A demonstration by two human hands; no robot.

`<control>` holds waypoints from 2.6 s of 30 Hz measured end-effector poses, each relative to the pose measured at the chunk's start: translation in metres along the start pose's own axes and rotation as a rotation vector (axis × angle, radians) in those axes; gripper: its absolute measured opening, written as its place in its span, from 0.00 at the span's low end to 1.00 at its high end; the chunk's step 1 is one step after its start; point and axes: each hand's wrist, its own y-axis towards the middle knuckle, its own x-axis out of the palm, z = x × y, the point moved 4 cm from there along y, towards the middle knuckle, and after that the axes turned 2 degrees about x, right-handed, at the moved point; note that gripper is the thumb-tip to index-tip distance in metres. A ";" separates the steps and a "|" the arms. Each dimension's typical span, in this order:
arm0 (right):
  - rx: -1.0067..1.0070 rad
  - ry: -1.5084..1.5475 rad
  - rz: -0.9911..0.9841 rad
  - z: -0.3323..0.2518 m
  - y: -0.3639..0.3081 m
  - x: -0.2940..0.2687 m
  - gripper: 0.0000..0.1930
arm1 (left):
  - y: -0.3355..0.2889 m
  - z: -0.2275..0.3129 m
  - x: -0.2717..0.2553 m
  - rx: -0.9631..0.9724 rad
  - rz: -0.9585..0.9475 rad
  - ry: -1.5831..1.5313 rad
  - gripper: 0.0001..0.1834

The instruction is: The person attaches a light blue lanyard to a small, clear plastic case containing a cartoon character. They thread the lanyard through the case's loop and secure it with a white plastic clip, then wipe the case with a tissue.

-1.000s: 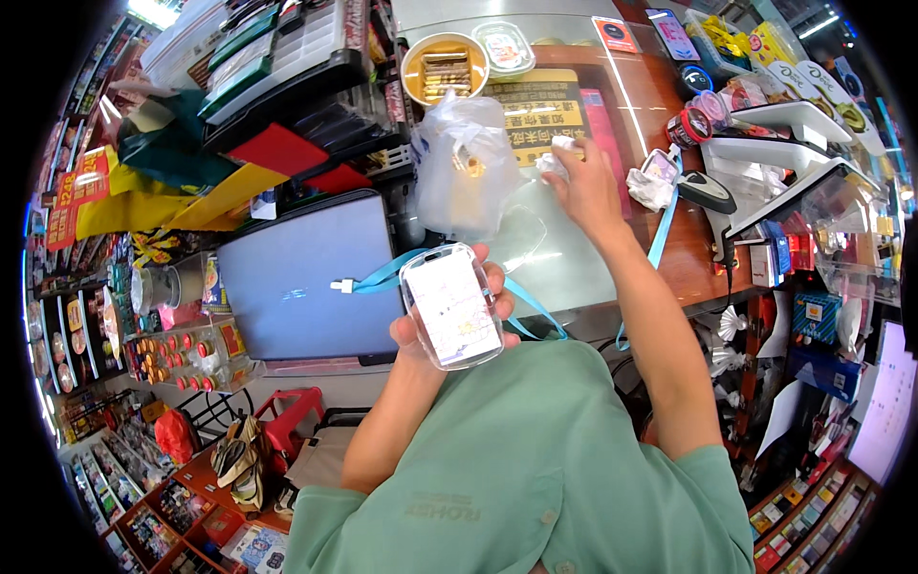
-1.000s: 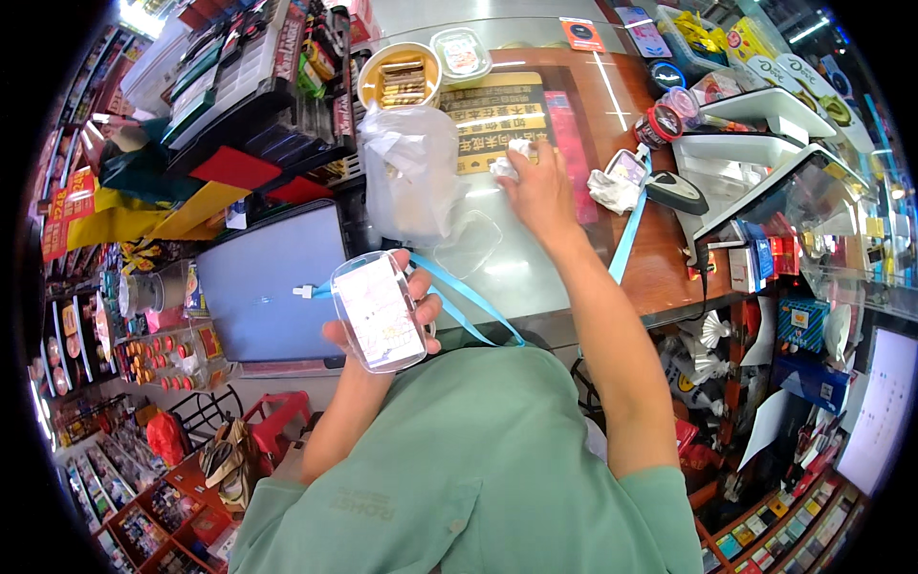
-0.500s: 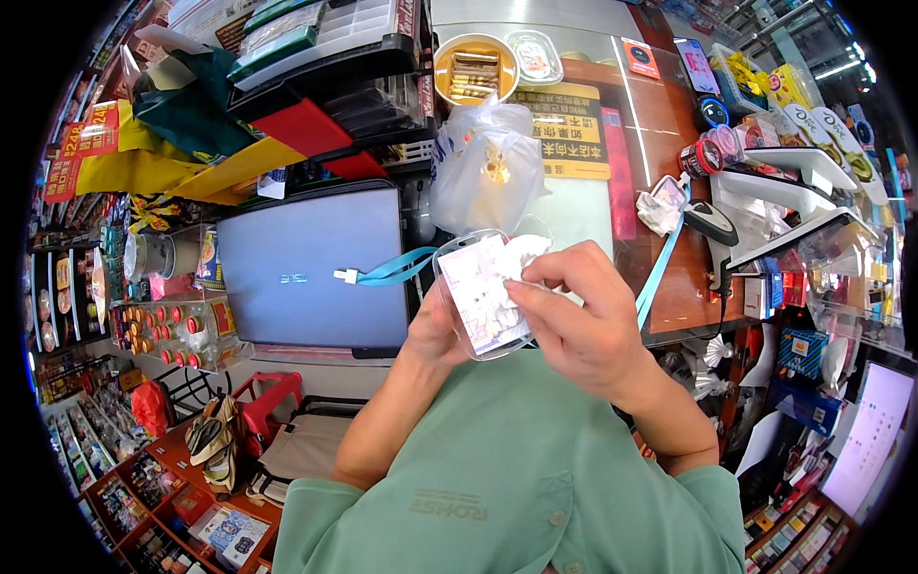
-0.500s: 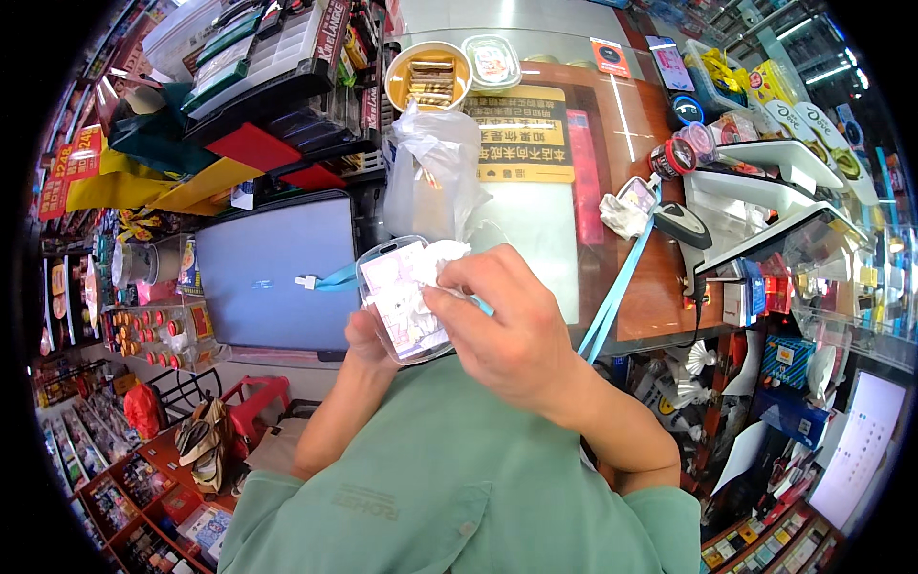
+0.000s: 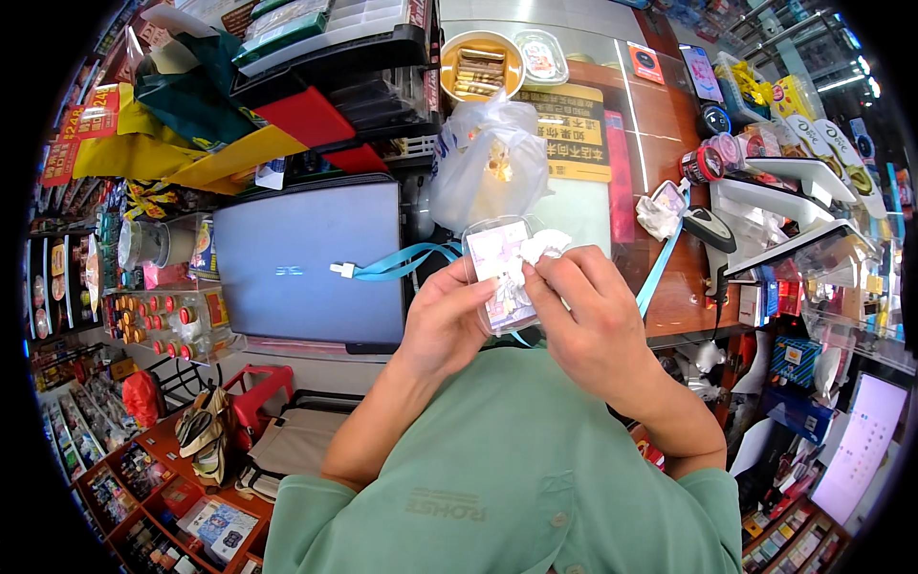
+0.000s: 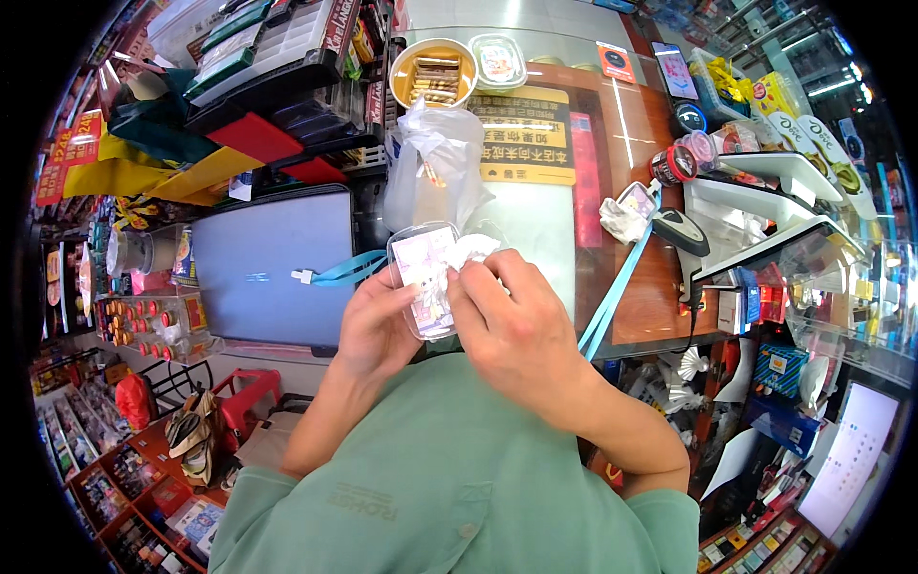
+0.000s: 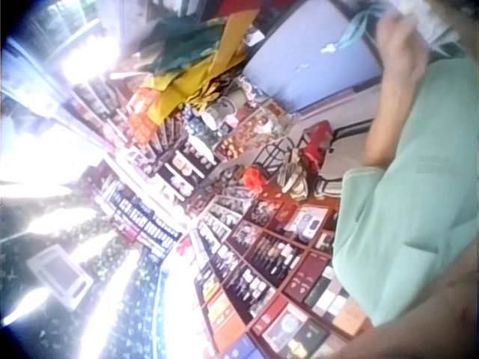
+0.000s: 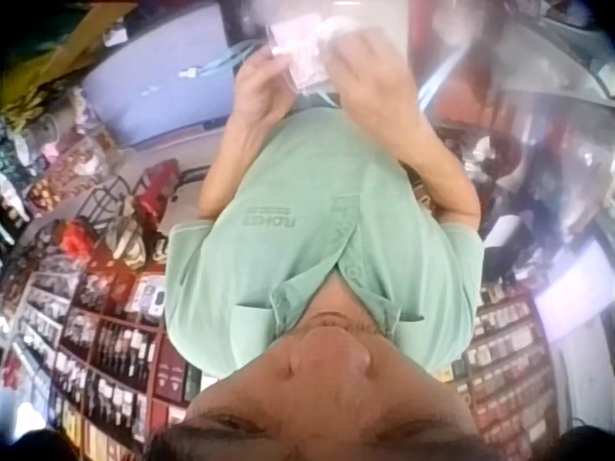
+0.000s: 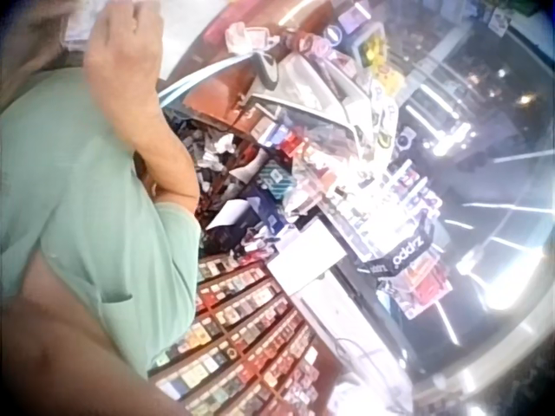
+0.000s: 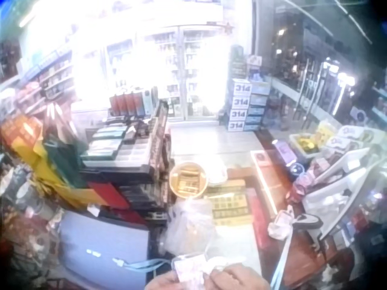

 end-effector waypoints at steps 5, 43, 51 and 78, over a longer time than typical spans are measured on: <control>0.028 0.077 0.012 0.002 -0.002 0.005 0.15 | 0.000 0.000 0.002 0.089 0.049 0.172 0.19; 0.424 0.765 0.007 0.032 -0.021 0.005 0.13 | 0.001 0.002 0.002 0.094 0.113 0.273 0.20; 0.306 0.730 -0.017 0.022 -0.017 0.010 0.13 | -0.002 -0.001 0.000 0.073 0.119 0.308 0.21; 0.469 0.131 -0.011 0.089 -0.060 0.113 0.13 | -0.026 0.030 -0.020 0.047 0.191 0.257 0.23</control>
